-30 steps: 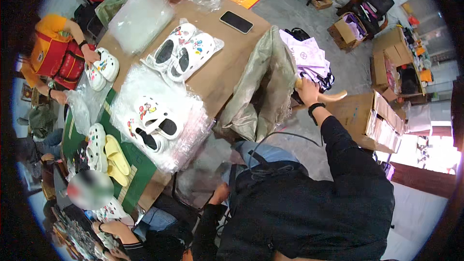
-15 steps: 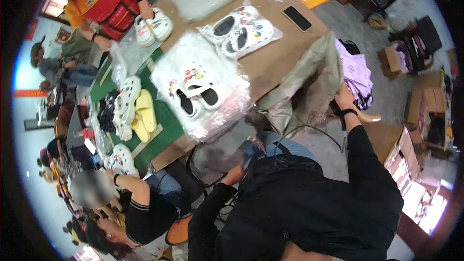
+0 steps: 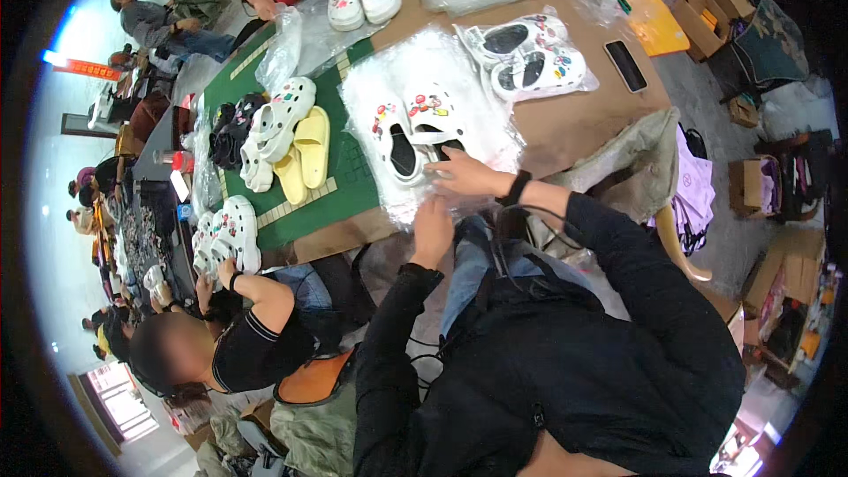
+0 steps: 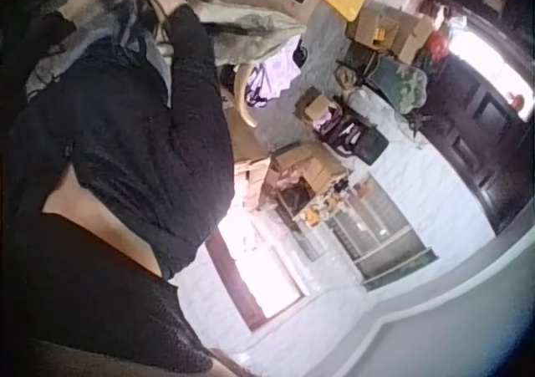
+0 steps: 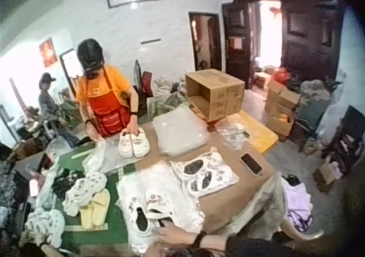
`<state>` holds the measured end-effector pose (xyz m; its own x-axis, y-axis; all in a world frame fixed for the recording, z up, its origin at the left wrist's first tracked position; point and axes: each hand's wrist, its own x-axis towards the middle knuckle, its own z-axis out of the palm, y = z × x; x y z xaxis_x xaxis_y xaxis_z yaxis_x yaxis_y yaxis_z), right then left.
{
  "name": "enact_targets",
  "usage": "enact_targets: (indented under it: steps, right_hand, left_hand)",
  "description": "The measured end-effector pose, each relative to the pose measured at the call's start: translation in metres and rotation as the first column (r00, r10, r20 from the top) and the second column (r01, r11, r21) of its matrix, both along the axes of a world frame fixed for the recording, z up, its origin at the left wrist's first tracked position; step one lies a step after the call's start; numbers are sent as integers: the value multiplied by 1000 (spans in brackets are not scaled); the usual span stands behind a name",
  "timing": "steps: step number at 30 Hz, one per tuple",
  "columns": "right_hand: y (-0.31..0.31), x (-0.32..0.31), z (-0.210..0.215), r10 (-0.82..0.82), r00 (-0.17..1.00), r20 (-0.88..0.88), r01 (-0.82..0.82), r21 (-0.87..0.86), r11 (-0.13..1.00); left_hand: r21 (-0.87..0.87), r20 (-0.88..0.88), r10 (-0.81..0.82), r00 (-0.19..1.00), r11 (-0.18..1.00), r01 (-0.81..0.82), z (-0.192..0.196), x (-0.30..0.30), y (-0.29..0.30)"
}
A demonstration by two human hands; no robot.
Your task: Checking and packing finished clogs into plastic bags and bulk shipping sacks in a shoe manufacturing facility.
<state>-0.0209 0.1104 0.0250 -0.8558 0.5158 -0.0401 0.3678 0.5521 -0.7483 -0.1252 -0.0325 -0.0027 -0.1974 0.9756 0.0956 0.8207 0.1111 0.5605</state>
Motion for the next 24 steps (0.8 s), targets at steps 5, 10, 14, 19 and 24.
enact_targets:
  steps: [5, 10, 14, 19, 24]
  right_hand:
    - [-2, -66, -4, -119, 992, -31, 123, 239, 963]
    - [2, -93, -5, -360, 927, 106, 339, 174, 925]
    - [0, -101, -16, -450, 893, 20, 420, 325, 847]
    - [31, -77, 2, -462, 884, -67, 462, -20, 887]
    - [57, 4, 72, -520, 825, -222, 499, -145, 854]
  left_hand:
    - [-124, -210, -329, 920, 943, 309, -12, -11, 15]
    - [-392, -124, -331, 935, 882, 261, -17, -20, 15]
    - [-529, -74, -579, 812, 713, 460, -25, -40, 31]
    - [-361, -129, -496, 858, 830, 426, -34, -53, 38]
    - [-302, -149, -481, 864, 854, 424, -20, -67, 60]
